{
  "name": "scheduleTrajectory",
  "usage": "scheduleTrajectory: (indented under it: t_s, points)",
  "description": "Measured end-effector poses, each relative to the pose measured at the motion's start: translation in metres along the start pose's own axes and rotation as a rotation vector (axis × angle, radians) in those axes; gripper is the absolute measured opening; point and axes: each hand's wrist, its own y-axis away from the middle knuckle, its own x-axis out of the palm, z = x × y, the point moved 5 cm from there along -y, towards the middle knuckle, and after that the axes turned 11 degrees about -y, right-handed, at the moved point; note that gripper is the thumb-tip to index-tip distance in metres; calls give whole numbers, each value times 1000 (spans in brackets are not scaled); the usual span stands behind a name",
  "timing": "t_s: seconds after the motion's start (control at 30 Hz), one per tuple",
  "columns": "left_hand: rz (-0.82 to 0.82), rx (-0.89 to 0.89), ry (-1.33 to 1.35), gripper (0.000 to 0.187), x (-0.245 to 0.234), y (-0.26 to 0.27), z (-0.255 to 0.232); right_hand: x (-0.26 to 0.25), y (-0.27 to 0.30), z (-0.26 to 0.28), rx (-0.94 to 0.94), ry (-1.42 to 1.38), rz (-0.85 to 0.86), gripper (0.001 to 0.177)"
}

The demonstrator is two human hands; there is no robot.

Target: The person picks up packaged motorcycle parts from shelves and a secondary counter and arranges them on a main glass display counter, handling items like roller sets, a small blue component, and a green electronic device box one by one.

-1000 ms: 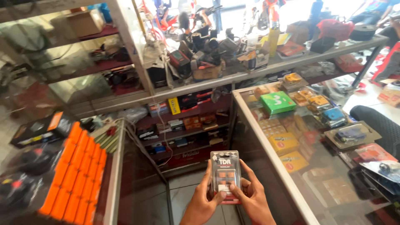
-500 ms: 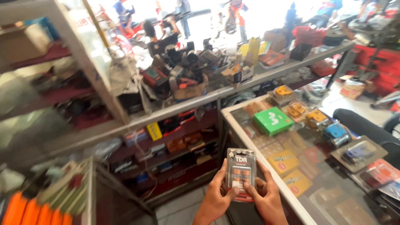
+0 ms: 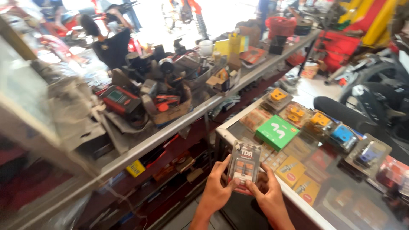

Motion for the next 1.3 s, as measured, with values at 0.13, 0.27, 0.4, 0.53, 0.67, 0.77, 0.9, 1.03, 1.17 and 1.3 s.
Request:
scheduleTrajectory:
  t_s: [0.13, 0.27, 0.4, 0.53, 0.67, 0.77, 0.9, 1.03, 1.17, 1.3]
  points:
    - [49, 68, -41, 76, 13, -30, -10, -18, -20, 13, -47, 101, -119, 78]
    - [-14, 372, -182, 67, 29, -59, -25, -34, -34, 27, -85, 102, -183, 98]
    - [96, 367, -196, 62, 51, -89, -45, -50, -51, 46, -167, 175, -240, 118]
    - [278, 232, -256, 57, 82, -104, -57, -78, -51, 52, -9, 468, -336, 104]
    - [240, 366, -257, 51, 109, -114, -67, -99, -45, 65, 16, 601, -438, 94]
    - [258, 325, -248, 44, 126, -117, -60, -110, -44, 65, 42, 622, -469, 93]
    - [289, 409, -259, 40, 135, -119, -58, -120, -40, 59, 121, 720, -535, 90]
    - [382, 497, -238, 38, 130, -128, -59, -125, -45, 64, -12, 907, -621, 90]
    - [421, 522, -162, 30, 120, -142, -60, -130, -52, 57, 256, 930, -657, 93]
    - [254, 639, -282, 30, 108, -169, -50, -131, -68, 54, 336, 972, -639, 91]
